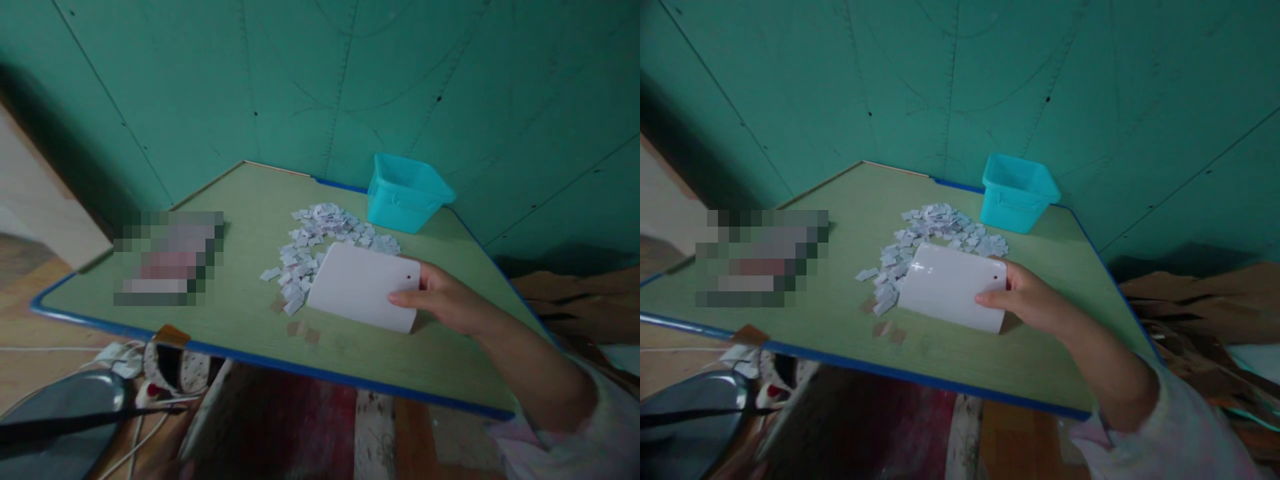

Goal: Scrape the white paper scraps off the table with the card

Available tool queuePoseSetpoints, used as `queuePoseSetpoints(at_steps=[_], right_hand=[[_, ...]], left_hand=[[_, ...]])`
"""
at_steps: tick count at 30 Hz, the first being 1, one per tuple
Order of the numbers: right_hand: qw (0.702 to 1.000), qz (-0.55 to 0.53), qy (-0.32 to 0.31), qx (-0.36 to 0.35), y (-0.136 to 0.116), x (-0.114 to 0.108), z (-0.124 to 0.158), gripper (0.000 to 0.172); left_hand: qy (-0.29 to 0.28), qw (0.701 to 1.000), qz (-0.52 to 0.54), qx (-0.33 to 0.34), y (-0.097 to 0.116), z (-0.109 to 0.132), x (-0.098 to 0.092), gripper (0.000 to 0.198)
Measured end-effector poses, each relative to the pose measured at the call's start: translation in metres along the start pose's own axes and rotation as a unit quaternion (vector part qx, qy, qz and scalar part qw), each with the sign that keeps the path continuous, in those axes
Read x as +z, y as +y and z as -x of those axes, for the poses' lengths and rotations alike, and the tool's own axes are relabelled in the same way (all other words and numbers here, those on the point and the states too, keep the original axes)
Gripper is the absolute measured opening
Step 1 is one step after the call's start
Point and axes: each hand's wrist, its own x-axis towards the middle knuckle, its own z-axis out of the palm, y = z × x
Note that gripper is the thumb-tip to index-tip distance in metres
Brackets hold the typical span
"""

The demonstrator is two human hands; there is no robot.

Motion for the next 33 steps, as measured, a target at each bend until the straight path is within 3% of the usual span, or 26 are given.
queuePoseSetpoints(at_steps=[3,6,7,9,14,19,24,30,33], right_hand=[[1.0,0.007,-0.026,0.003,0.0,0.011,0.0,0.043],[0.998,0.005,-0.055,0.004,-0.001,0.02,0.003,0.047],[0.998,0.002,-0.064,0.002,-0.001,0.022,0.004,0.048],[0.997,-0.008,-0.07,-0.009,-0.002,0.022,0.005,0.046],[0.998,-0.014,-0.057,-0.025,-0.002,0.023,0.004,0.034],[0.997,-0.008,-0.072,-0.014,-0.002,0.032,0.006,0.037],[0.996,-0.003,-0.084,-0.013,-0.001,0.035,0.009,0.038],[0.994,-0.007,-0.105,0.001,-0.003,0.037,0.013,0.033],[0.994,-0.014,-0.112,0.004,-0.004,0.039,0.015,0.033]], left_hand=[[-0.006,1.0,0.027,0.003,0.0,-0.003,-0.001,0.044],[-0.058,0.997,0.041,-0.002,-0.001,-0.007,-0.002,0.045],[-0.098,0.994,0.043,-0.019,-0.001,-0.008,-0.002,0.047],[-0.057,0.994,0.097,-0.01,0.0,-0.006,0.001,0.055],[0.009,0.997,0.082,-0.002,0.004,0.001,0.01,0.06],[-0.021,0.995,0.088,-0.043,0.008,0.002,0.008,0.064],[0.01,0.998,0.053,-0.01,0.008,0.001,0.008,0.06],[-0.037,0.999,-0.012,0.005,0.007,-0.002,0.002,0.052],[-0.03,0.999,-0.031,-0.002,-0.002,-0.006,-0.004,0.051]])
